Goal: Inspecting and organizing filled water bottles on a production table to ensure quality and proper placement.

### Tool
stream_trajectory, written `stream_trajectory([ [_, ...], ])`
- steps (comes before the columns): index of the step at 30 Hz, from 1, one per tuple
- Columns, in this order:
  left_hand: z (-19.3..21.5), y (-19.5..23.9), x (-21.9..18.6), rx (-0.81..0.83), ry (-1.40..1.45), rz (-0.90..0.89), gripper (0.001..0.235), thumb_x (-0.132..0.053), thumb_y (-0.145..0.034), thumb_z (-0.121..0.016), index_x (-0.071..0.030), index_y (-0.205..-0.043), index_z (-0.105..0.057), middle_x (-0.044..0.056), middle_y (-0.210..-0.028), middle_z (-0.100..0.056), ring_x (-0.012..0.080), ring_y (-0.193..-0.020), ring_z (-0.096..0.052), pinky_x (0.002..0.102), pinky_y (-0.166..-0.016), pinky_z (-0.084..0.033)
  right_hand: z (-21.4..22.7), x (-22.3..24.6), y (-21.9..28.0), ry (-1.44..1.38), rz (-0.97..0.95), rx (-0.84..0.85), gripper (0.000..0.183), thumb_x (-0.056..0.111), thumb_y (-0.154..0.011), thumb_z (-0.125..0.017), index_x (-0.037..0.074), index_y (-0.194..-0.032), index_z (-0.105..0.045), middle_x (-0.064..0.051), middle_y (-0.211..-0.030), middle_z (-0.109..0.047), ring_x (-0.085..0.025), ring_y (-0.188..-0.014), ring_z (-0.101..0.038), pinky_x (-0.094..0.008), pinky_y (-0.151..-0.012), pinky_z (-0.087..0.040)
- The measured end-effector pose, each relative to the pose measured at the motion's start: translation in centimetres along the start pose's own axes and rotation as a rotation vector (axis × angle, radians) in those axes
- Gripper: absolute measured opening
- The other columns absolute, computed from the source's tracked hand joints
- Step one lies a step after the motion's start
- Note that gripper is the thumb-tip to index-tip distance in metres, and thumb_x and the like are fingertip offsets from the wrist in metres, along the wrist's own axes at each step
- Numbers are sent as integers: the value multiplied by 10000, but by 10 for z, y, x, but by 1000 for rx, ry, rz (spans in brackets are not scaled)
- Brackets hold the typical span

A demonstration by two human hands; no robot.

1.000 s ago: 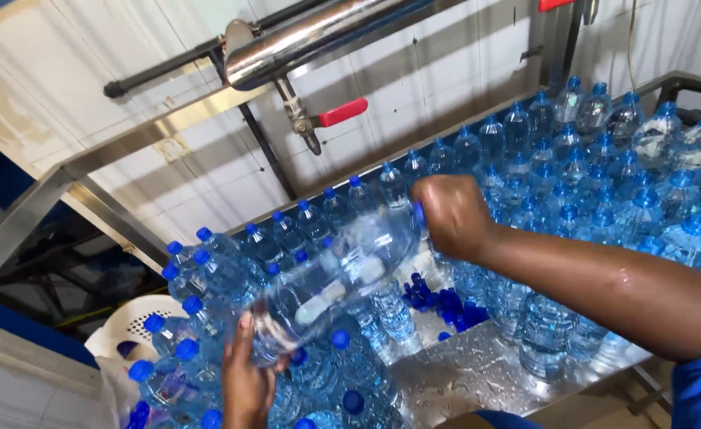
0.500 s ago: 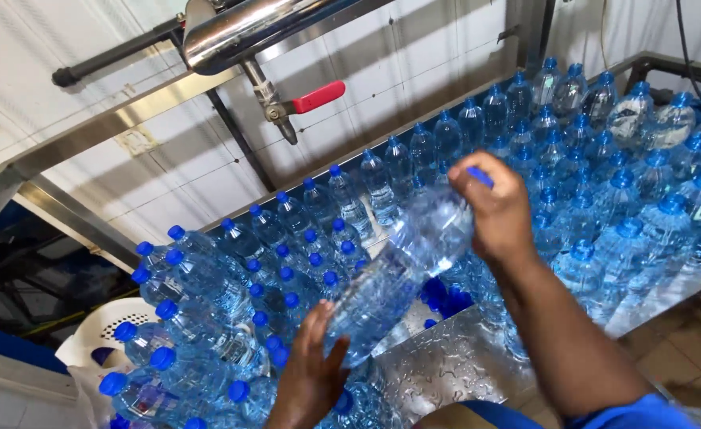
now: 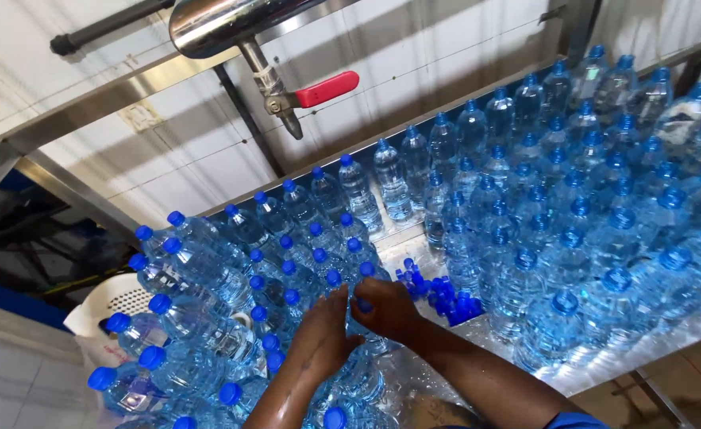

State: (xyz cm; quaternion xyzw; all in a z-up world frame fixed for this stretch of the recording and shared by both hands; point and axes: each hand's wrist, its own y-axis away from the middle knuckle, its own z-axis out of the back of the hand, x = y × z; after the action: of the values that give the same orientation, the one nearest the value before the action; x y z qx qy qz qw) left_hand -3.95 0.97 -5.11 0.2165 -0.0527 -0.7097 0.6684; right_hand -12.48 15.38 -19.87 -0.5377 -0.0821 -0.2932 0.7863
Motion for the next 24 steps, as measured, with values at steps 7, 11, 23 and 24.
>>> stream_trajectory([
  [7,0,-20,5,-4,5,33,889,-349,-956,-901,-150,-1650,-382,123,-1565,-587,394,-1426,-549,621,-1111,-450,-25,-3,5,-67,-428,422,224,374,-1007,-779,155,-1045,-758,-32,-901,-765,-252,-756,-759,-404,-595,-527],
  [11,5,-11,-4,49,7,70,886,-452,-1041,-794,-249,-1749,-301,92,-1821,-279,417,-1690,-205,721,-1336,-152,6,-4,-11,-282,-613,441,431,593,-1025,-672,196,-1186,-724,-20,-876,-730,-179,-715,-654,-370,-625,-494],
  [23,-14,8,-24,130,-121,-65,975,-581,-1090,-667,-188,-1789,-112,107,-1874,-59,398,-1725,29,698,-1348,12,-61,-182,148,699,-896,1314,286,240,-1099,-609,148,-1295,-795,-93,-1329,-774,-272,-1186,-755,-390,-900,-640],
  [24,-15,13,-25,132,-122,-64,975,-581,-1090,-667,-188,-1789,-112,107,-1874,-59,398,-1725,29,698,-1348,12,-62,-188,154,697,-896,1315,286,240,-1099,-609,148,-1295,-795,-93,-1329,-774,-272,-1186,-755,-390,-900,-640],
])
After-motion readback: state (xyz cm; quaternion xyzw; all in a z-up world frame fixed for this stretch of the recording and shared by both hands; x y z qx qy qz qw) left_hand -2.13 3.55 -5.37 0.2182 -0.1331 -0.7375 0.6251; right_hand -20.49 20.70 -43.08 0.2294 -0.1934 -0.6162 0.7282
